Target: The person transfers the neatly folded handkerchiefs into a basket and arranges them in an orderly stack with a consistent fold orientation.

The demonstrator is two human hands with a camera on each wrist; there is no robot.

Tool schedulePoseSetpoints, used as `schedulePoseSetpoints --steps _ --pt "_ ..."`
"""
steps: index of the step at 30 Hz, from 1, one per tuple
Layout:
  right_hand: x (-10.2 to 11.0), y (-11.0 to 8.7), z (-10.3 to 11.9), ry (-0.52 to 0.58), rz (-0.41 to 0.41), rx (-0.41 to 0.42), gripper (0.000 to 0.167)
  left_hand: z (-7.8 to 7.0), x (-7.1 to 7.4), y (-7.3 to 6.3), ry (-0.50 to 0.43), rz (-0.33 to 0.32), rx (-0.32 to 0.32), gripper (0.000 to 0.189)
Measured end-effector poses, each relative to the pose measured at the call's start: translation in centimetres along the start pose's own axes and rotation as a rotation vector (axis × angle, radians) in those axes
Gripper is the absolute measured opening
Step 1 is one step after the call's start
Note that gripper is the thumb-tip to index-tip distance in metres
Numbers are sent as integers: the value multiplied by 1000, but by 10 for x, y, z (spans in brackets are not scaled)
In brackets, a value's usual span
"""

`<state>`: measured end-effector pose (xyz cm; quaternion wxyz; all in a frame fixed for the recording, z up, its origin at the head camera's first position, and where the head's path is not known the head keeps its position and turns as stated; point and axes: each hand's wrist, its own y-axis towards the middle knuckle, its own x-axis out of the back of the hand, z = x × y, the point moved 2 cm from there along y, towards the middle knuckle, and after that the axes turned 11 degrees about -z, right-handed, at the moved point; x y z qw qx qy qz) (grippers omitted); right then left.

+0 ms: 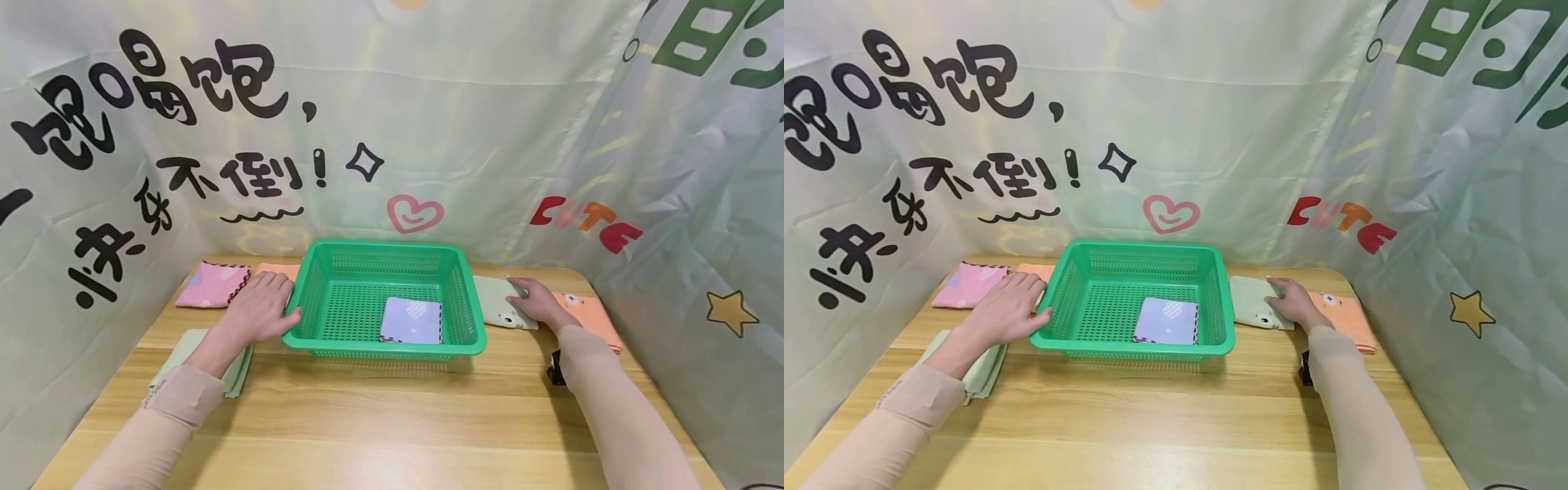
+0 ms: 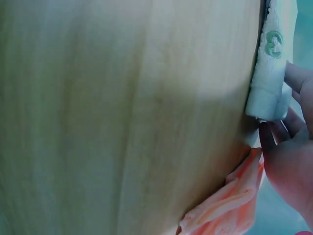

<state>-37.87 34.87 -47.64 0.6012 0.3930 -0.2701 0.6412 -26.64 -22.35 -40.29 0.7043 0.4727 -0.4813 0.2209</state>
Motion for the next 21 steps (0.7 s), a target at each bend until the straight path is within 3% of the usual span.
schedulePoseSetpoints --steps 21 --pt "2 -5 11 93 -106 -39 50 -1 1 0 5 -9 -5 38"
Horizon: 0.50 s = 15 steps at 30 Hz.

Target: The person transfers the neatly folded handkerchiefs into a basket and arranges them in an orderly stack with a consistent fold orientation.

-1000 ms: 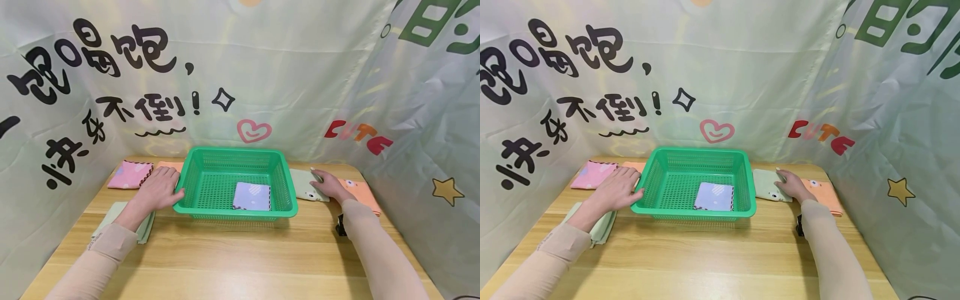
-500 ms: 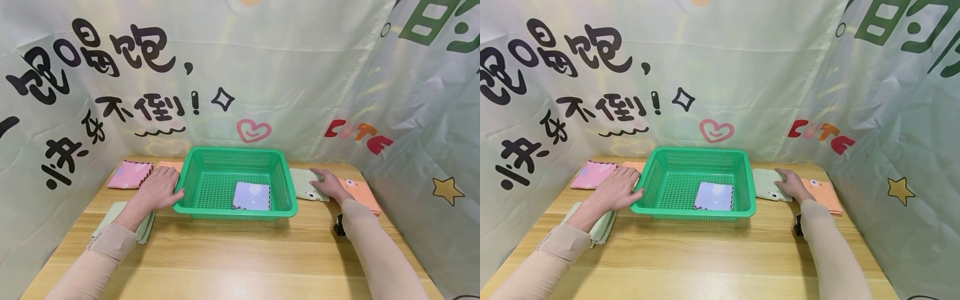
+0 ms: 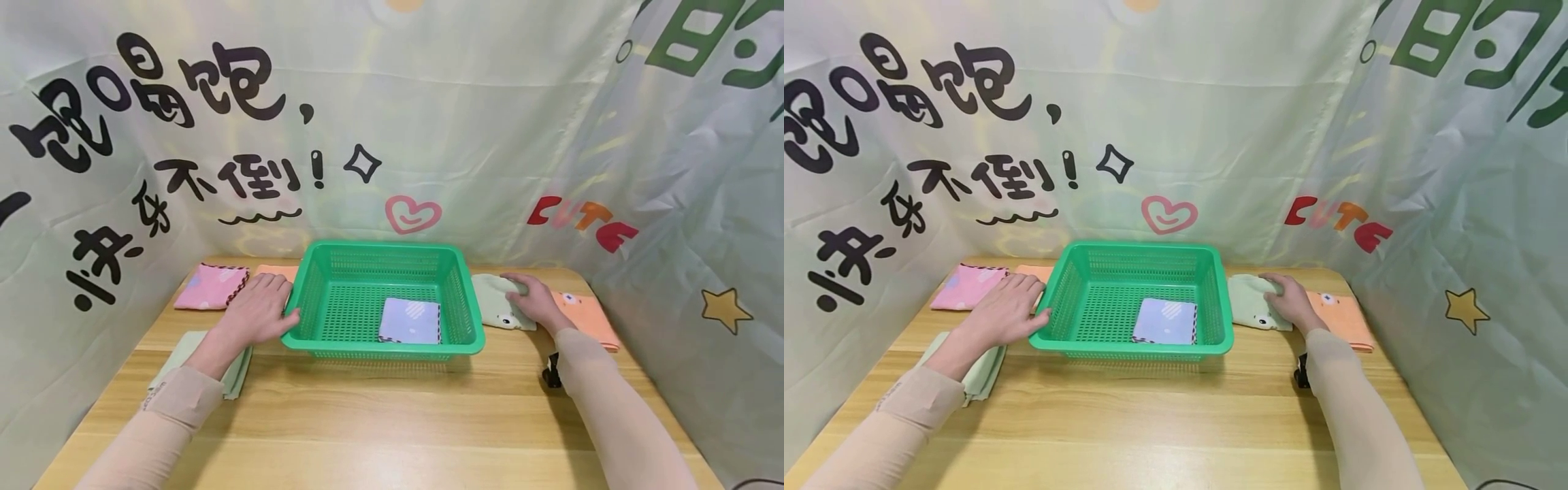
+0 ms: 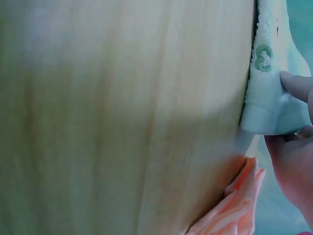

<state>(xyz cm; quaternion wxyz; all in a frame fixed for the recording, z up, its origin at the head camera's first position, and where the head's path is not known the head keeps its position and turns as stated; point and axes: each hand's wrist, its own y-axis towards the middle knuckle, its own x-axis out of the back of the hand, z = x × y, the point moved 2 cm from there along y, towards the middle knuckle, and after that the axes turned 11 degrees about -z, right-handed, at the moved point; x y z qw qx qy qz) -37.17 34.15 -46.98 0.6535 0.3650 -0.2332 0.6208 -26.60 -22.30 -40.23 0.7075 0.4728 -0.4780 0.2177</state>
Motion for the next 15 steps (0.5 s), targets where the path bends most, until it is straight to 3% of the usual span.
schedulePoseSetpoints --steps 15 --pt "10 -14 7 90 -87 17 46 -1 2 0 0 0 -4 39"
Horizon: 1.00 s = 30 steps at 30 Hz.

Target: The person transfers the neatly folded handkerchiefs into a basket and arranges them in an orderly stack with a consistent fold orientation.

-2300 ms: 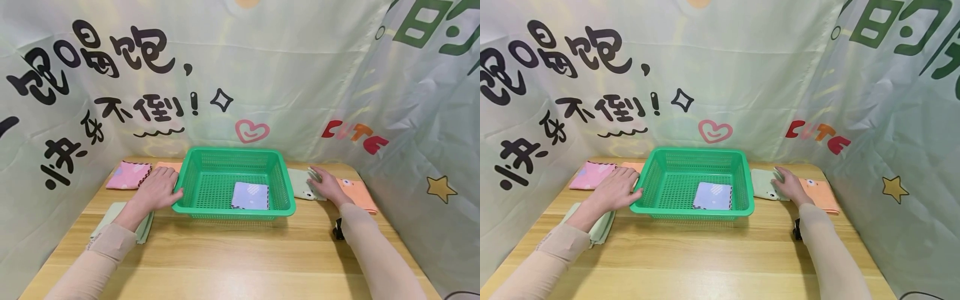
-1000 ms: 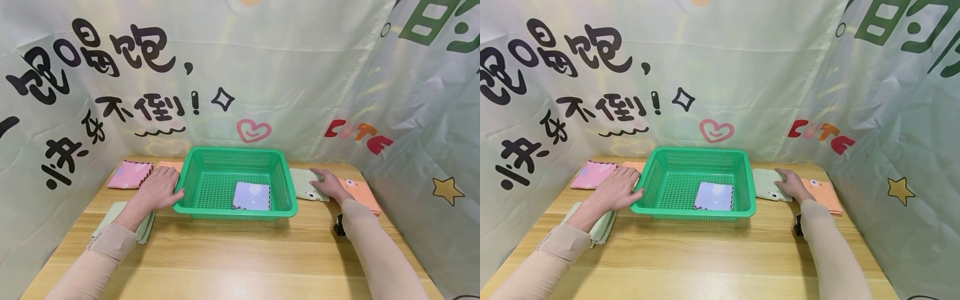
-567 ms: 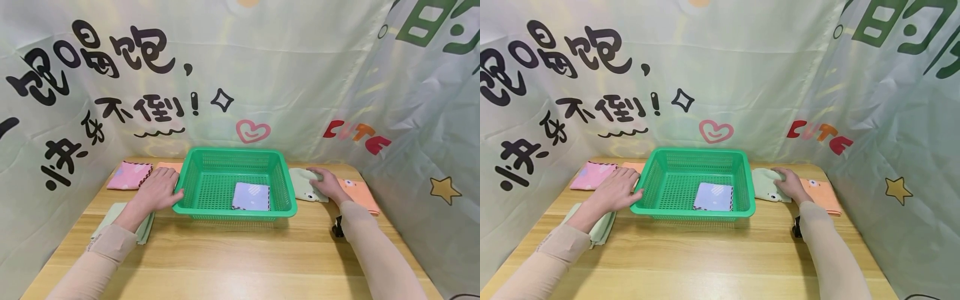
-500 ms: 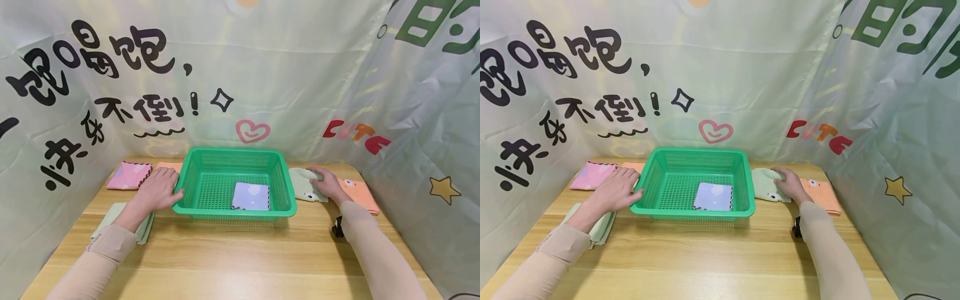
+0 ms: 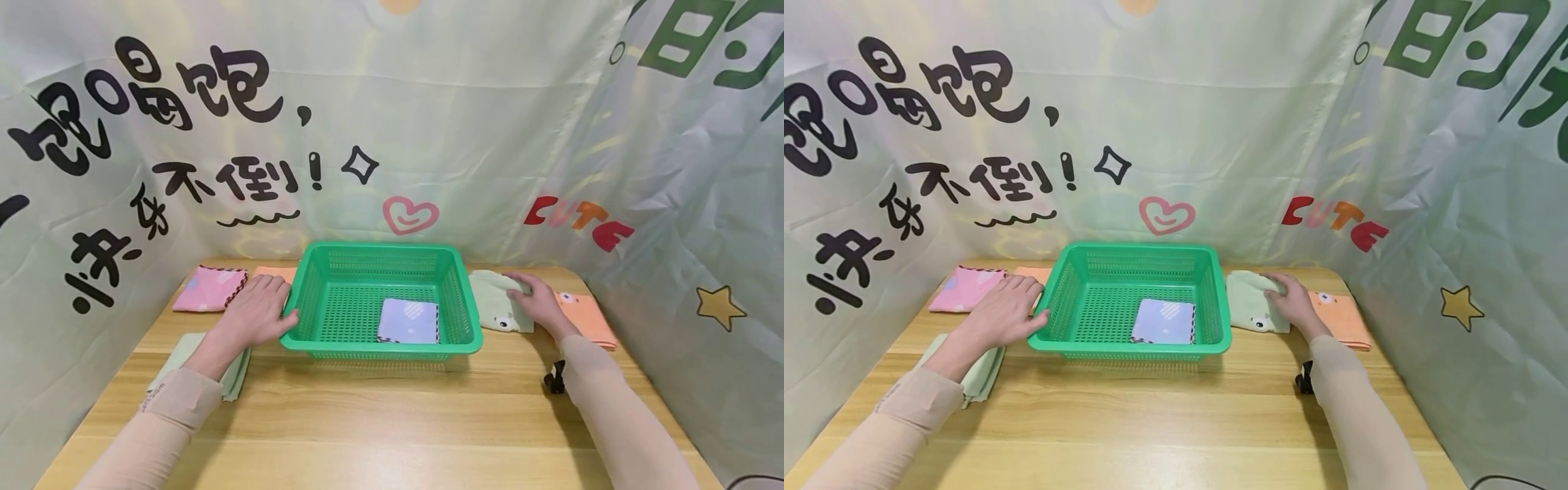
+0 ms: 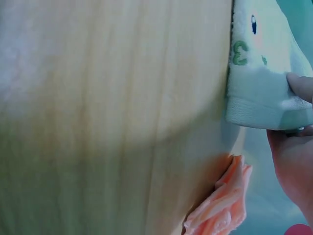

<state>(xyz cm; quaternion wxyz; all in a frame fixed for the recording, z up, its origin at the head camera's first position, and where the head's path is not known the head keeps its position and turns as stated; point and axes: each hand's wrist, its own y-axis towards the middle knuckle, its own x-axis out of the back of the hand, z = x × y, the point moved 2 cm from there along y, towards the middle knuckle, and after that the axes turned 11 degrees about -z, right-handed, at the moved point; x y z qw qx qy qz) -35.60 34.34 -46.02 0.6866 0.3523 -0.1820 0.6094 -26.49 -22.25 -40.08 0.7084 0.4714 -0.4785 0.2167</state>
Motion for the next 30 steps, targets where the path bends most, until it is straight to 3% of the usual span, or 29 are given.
schedulePoseSetpoints --steps 21,30 --pt "20 -21 13 84 -104 -4 48 2 -3 -1 4 -2 -7 42" --pt "28 -28 15 44 -167 25 48 2 -2 -1 3 0 3 39"
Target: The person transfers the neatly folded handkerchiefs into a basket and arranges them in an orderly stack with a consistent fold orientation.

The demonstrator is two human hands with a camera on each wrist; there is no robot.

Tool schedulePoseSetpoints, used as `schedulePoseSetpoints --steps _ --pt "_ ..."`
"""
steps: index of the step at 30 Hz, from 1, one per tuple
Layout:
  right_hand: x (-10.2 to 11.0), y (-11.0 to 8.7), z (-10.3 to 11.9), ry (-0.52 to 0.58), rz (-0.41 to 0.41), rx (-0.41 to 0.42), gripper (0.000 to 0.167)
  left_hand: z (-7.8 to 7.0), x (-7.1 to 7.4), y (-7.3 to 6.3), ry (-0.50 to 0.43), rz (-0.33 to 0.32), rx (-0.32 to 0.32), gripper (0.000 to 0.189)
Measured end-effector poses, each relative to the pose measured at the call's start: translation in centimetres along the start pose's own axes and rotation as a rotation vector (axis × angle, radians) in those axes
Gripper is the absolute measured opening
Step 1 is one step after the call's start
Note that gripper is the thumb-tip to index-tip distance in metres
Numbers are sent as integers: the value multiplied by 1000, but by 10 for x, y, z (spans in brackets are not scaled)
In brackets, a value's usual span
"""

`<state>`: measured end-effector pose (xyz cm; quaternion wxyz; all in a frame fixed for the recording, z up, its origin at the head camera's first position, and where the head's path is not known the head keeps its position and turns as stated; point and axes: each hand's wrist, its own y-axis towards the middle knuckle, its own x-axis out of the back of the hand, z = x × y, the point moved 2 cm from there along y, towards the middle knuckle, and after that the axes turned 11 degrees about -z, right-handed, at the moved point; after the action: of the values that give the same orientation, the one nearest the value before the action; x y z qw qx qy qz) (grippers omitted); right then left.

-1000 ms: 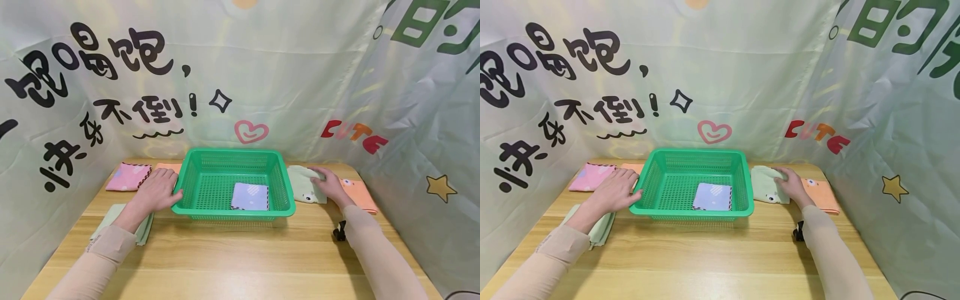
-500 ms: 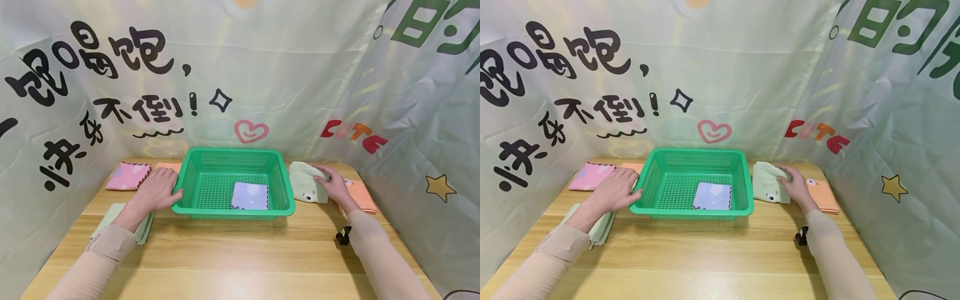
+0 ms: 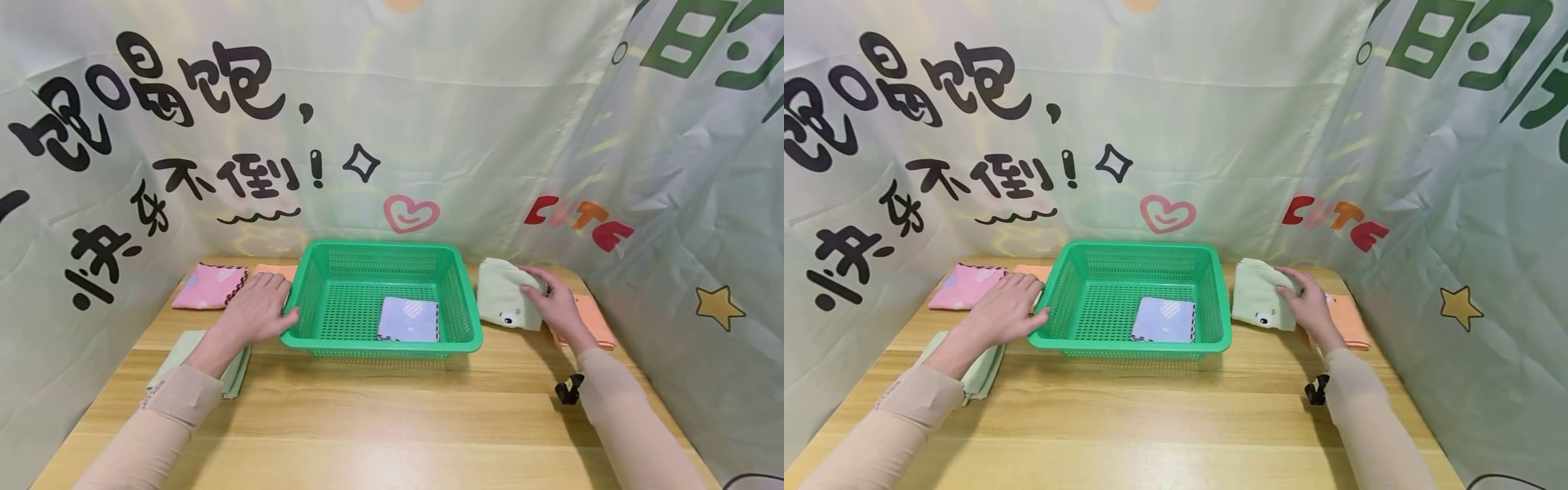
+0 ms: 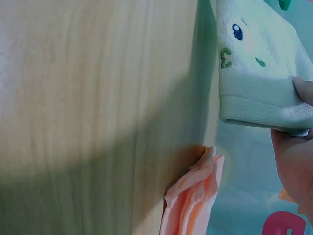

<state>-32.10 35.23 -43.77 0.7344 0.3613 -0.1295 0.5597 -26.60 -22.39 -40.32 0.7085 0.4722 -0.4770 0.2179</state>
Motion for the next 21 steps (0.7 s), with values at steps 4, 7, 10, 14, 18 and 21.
schedulePoseSetpoints --steps 4,7,10,14,18,21 --pt "5 -1 2 3 -28 24 47 0 0 0 2 4 3 39" --pt "8 -2 4 9 -43 38 46 0 -1 0 4 9 4 39" --pt "11 -2 8 4 -59 45 45 0 -1 1 7 13 4 39" --pt "16 -2 13 2 -80 72 44 0 -1 1 7 10 5 39" --pt "20 -2 20 3 -94 99 43 1 -1 1 4 3 3 39" --pt "24 -2 24 3 -97 98 43 1 -1 0 2 -1 1 39"
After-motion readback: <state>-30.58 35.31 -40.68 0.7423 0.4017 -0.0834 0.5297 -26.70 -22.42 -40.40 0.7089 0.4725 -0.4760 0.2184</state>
